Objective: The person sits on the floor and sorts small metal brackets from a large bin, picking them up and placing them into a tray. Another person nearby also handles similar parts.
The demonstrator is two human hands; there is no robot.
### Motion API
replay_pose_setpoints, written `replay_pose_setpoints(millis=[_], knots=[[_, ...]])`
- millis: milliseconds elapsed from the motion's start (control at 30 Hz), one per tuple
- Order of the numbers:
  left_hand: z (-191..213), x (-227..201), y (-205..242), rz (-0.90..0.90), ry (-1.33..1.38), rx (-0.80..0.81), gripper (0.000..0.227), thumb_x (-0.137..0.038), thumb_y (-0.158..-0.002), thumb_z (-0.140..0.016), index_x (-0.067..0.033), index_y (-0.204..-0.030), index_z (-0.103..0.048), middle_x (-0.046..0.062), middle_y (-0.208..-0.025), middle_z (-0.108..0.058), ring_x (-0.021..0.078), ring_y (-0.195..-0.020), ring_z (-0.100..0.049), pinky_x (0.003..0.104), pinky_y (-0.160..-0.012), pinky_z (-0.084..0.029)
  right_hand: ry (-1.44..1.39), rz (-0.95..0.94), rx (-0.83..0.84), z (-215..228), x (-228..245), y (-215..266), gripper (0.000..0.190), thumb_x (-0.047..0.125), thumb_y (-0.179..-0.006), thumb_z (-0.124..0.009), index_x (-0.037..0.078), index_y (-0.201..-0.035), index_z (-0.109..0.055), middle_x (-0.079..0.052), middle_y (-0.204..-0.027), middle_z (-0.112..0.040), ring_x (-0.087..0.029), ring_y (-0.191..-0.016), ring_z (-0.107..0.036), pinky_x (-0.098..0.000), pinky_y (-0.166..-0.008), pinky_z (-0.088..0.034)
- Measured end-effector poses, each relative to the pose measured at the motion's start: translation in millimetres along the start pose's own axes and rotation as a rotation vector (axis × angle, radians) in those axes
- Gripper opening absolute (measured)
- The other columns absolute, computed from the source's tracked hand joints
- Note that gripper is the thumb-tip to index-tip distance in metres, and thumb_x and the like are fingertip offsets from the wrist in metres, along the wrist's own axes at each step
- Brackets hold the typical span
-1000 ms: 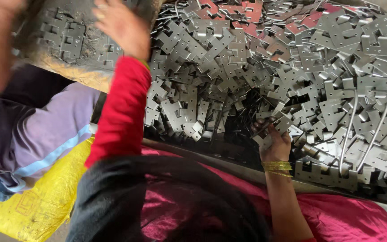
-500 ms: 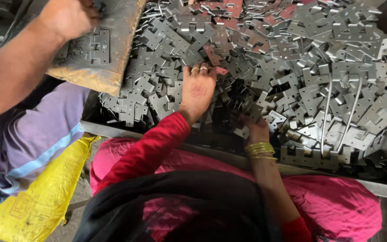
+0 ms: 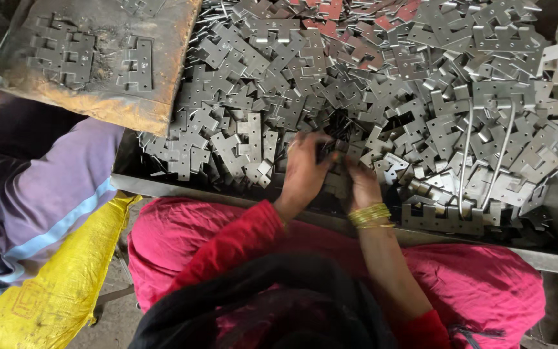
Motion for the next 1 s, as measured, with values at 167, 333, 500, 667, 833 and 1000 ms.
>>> replay_pose_setpoints(millis=[167, 333, 500, 667, 833, 1000], knots=[[-7.1, 41.9, 46.0, 0.497, 0.476, 0.131, 0.041, -0.011, -0.093, -0.068, 0.0057, -0.13, -0.062, 0.014, -0.107, -0.075, 0.0179, -0.096, -0.071, 0.03, -0.085, -0.056, 0.608, 0.376, 0.002, -17.4, -17.2, -16.1, 0.031, 0.028, -0.096, -0.067, 0.007, -0.119, -0.07, -0.01, -0.11, -0.072, -0.024, -0.1, -0.066, -0.0404, -0.087, -0.054], [35.8, 91.7, 50.2, 0.636, 0.547, 0.082, 0.041, -0.014, -0.092, -0.072, 0.0077, -0.126, -0.066, 0.009, -0.099, -0.074, 0.0097, -0.083, -0.065, 0.026, -0.076, -0.055, 2.096, 0.837, -0.671, -7.6, 44.4, -28.2, 0.039, 0.036, -0.084, -0.067, 0.016, -0.117, -0.068, -0.016, -0.116, -0.069, -0.032, -0.113, -0.06, -0.0494, -0.092, -0.048], [67.8, 101.3, 54.8, 0.601, 0.632, 0.045, 0.038, -0.015, -0.092, -0.075, 0.008, -0.121, -0.068, 0.004, -0.102, -0.074, 0.0091, -0.09, -0.065, 0.026, -0.08, -0.054, 2.361, 1.044, 0.278, 7.6, 88.5, -38.4, 0.036, 0.013, -0.095, -0.056, 0.012, -0.131, -0.064, -0.01, -0.134, -0.063, -0.027, -0.128, -0.056, -0.0461, -0.105, -0.045], [105.2, 107.7, 37.6, 0.642, 0.646, -0.013, 0.029, -0.014, -0.095, -0.07, 0.0032, -0.118, -0.069, 0.002, -0.096, -0.072, 0.0093, -0.084, -0.062, 0.025, -0.075, -0.052, 2.876, 0.898, 0.749, -22.5, 113.3, -59.4, 0.017, 0.024, -0.091, -0.054, 0.02, -0.102, -0.067, -0.004, -0.124, -0.061, -0.022, -0.129, -0.053, -0.0391, -0.112, -0.04], [149.9, 138.7, -21.0, 0.639, 0.456, -0.075, 0.023, -0.01, -0.099, -0.053, -0.0006, -0.109, -0.072, 0.003, -0.08, -0.069, 0.0108, -0.066, -0.059, 0.028, -0.058, -0.048, 3.085, 0.486, 0.972, -18.0, 123.2, -73.7, 0.023, 0.035, -0.096, -0.05, 0.018, -0.099, -0.065, -0.002, -0.116, -0.06, -0.02, -0.12, -0.052, -0.0361, -0.111, -0.039], [196.8, 184.3, -114.0, 0.355, 0.004, -0.369, 0.014, -0.008, -0.088, -0.065, -0.0034, -0.098, -0.073, 0.013, -0.082, -0.074, 0.0207, -0.075, -0.068, 0.035, -0.069, -0.054, 2.785, 0.74, 0.891, -11.8, 156.0, -71.1, 0.01, 0.027, -0.091, -0.059, 0.02, -0.087, -0.064, 0.001, -0.104, -0.062, -0.017, -0.109, -0.059, -0.0343, -0.106, -0.048]])
Point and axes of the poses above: each hand's wrist, its own y-axis away from the middle knuckle, its own z-axis out of the back of the hand, x = y × z, the point moved 2 cm from there along -y, towards the middle knuckle
